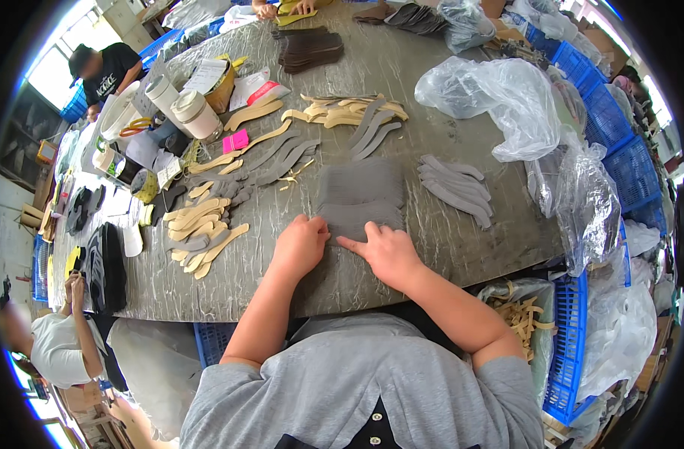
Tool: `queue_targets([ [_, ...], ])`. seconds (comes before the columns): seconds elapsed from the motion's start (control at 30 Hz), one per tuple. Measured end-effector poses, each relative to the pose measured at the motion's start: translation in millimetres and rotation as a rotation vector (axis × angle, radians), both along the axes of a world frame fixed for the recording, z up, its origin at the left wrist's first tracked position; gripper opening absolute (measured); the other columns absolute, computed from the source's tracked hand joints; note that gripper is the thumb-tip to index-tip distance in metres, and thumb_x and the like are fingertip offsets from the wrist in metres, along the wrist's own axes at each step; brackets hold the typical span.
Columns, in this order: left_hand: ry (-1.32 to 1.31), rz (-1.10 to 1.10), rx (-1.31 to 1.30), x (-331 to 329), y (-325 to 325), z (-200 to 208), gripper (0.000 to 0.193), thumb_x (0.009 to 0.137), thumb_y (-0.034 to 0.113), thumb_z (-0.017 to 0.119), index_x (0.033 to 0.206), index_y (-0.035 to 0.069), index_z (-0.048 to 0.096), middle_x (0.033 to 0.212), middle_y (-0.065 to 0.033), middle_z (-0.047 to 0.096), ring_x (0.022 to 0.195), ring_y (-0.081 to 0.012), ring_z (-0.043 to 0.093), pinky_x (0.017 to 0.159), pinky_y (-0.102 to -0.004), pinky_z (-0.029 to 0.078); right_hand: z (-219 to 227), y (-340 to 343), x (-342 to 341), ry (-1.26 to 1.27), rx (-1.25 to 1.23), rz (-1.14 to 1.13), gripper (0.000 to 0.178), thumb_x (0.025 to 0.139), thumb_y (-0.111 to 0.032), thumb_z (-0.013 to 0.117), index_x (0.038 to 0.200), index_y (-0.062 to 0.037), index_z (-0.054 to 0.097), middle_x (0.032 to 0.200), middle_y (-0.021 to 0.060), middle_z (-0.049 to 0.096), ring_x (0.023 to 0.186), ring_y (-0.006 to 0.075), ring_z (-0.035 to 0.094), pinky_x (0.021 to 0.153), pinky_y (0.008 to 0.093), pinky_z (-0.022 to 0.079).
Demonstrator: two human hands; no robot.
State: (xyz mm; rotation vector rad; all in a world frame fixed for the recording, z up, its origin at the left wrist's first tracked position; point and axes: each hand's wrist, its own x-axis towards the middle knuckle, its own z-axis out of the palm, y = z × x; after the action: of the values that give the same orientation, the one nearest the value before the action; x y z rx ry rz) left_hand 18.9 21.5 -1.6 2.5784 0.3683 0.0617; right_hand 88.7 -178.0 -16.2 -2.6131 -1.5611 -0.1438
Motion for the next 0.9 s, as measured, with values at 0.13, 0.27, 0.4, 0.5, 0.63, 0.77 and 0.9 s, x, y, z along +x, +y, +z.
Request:
queue_targets([
  [0.13, -0.181, -0.051, -0.199, -15, -3, 4, 0.008, 0.086, 0.006, 0.067, 0.092, 0.002, 0.064, 0.083, -0.0145, 0.065, 0.071, -0.0257, 0.062, 0.065, -0.0366, 0.05, 10, -1, -6, -0.042, 0.47, -0.011, 0.035, 0.083, -0.015, 0.064, 0.117, -0.0215, 0.07, 0.098, 0.0061, 0.055, 0.087, 0.0235, 0.056, 0.083, 0.0394, 0.041],
  [0.27, -0.171, -0.003, -0.551, -21, -12, 10, 0.017, 0.089, 0.004, 0.064, 0.106, 0.001, 0.06, 0.08, -0.0074, 0.067, 0.06, -0.0116, 0.054, 0.056, -0.0277, 0.046, 21, -9, -4, 0.035, 0.535, -0.094, 0.016, 0.078, -0.013, 0.068, 0.093, -0.0193, 0.071, 0.088, -0.0031, 0.061, 0.089, 0.0193, 0.056, 0.09, 0.046, 0.034],
  [0.4, -0.123, 0.093, -0.831, -20, -16, 34, 0.033, 0.093, 0.004, 0.058, 0.125, 0.0, 0.052, 0.084, -0.0057, 0.066, 0.059, -0.0076, 0.05, 0.052, -0.0233, 0.043, 21, -53, 45, -0.189, 0.435, -0.333, 0.012, 0.078, -0.011, 0.067, 0.088, -0.0182, 0.07, 0.082, -0.0024, 0.061, 0.089, 0.0202, 0.056, 0.091, 0.0478, 0.034],
  [0.5, -0.229, -0.153, -1.147, -20, -5, 18, 0.052, 0.101, 0.033, 0.052, 0.139, -0.001, 0.043, 0.099, -0.0098, 0.064, 0.057, -0.0071, 0.046, 0.05, -0.0213, 0.04, 19, -85, 84, -0.261, 0.375, -0.514, 0.015, 0.078, -0.012, 0.07, 0.093, -0.0158, 0.071, 0.088, -0.0002, 0.061, 0.097, 0.0227, 0.054, 0.093, 0.0497, 0.033],
  [0.63, -0.387, -0.395, -1.295, -15, -15, 13, 0.094, 0.09, 0.075, 0.029, 0.148, 0.001, 0.034, 0.12, -0.0141, 0.055, 0.055, -0.0065, 0.041, 0.049, -0.0205, 0.036, 45, -54, 45, -0.023, 0.531, -0.417, 0.013, 0.077, -0.009, 0.073, 0.089, -0.0127, 0.072, 0.088, 0.0025, 0.062, 0.098, 0.0257, 0.055, 0.089, 0.0458, 0.04],
  [0.77, -0.392, -0.405, -0.873, -16, -29, 34, 0.113, 0.079, 0.087, 0.027, 0.152, 0.002, 0.027, 0.127, -0.0156, 0.051, 0.06, -0.0095, 0.045, 0.051, -0.0232, 0.038, 64, -7, -19, 0.573, 0.705, -0.037, 0.008, 0.079, -0.006, 0.073, 0.086, -0.004, 0.071, 0.08, 0.0098, 0.064, 0.077, 0.0285, 0.061, 0.07, 0.0362, 0.05],
  [0.9, -0.387, -0.479, -0.359, -21, -36, 36, 0.12, 0.073, 0.086, 0.04, 0.153, -0.001, 0.02, 0.13, -0.0211, 0.049, 0.076, -0.0292, 0.062, 0.062, -0.0361, 0.052, 67, 0, -30, 0.678, 0.672, -0.085, 0.009, 0.079, -0.006, 0.072, 0.086, -0.002, 0.07, 0.079, 0.0112, 0.065, 0.074, 0.0289, 0.062, 0.068, 0.0368, 0.049],
])
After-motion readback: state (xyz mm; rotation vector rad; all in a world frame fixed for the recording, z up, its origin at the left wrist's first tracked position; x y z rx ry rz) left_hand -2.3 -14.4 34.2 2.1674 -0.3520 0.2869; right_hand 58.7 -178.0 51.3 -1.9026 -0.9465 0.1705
